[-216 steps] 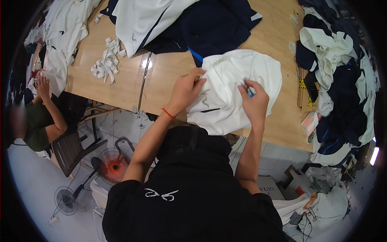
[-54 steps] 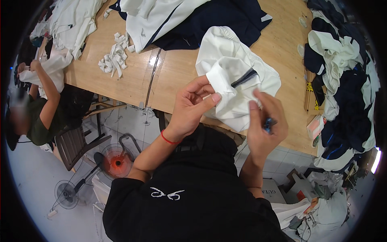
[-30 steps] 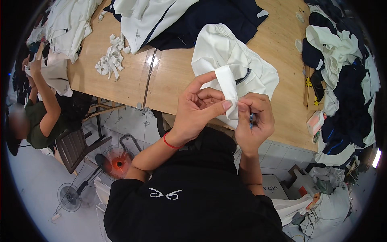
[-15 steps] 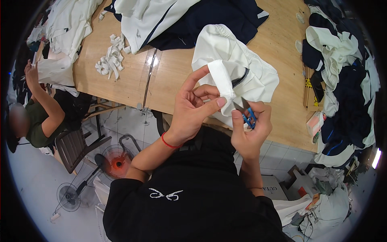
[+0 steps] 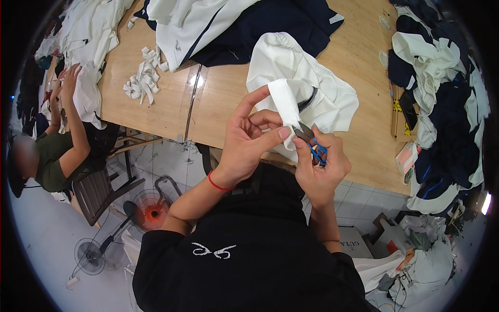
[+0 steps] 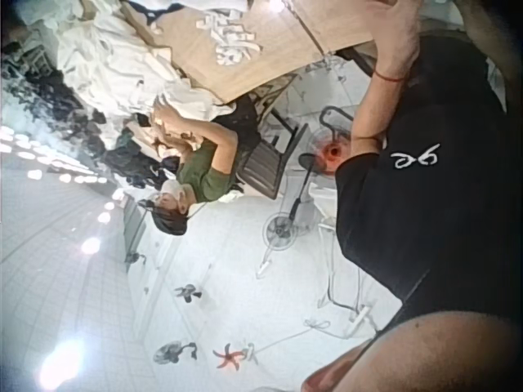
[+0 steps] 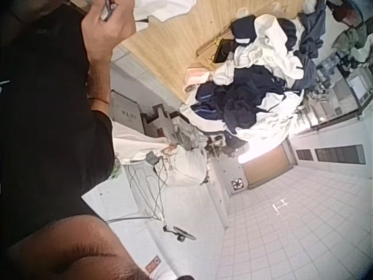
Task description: Trimming loose threads from white shorts using specialized thread snips in a factory setting.
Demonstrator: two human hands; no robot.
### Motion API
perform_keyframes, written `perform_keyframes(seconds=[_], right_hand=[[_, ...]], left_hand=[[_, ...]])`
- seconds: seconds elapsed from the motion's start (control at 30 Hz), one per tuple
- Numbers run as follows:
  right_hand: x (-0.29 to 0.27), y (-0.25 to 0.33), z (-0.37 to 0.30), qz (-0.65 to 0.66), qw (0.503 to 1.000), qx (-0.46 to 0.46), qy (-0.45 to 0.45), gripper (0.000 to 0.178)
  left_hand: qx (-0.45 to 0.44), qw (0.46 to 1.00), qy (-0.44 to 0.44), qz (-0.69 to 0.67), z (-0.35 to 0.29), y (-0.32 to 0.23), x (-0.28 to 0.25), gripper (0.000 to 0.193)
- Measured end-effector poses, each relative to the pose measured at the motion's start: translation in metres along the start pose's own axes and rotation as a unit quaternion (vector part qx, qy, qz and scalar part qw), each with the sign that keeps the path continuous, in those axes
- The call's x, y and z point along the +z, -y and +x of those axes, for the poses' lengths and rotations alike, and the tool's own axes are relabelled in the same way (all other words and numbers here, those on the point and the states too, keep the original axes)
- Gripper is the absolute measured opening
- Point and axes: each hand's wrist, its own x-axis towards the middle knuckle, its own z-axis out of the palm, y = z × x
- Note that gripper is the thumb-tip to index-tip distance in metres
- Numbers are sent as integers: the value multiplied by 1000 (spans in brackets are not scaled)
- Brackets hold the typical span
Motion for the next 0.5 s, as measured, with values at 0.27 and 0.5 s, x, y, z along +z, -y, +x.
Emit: perform_keyframes(seconds=[0.27, 0.5], right_hand=[[-1, 1, -1, 2, 1000, 0, 3, 31], [0, 7, 1, 22, 997, 57, -57, 31]], left_hand=[[-3, 1000, -3, -3, -1, 1, -1, 81], [-7, 1000, -4, 6, 0, -1, -1, 81]])
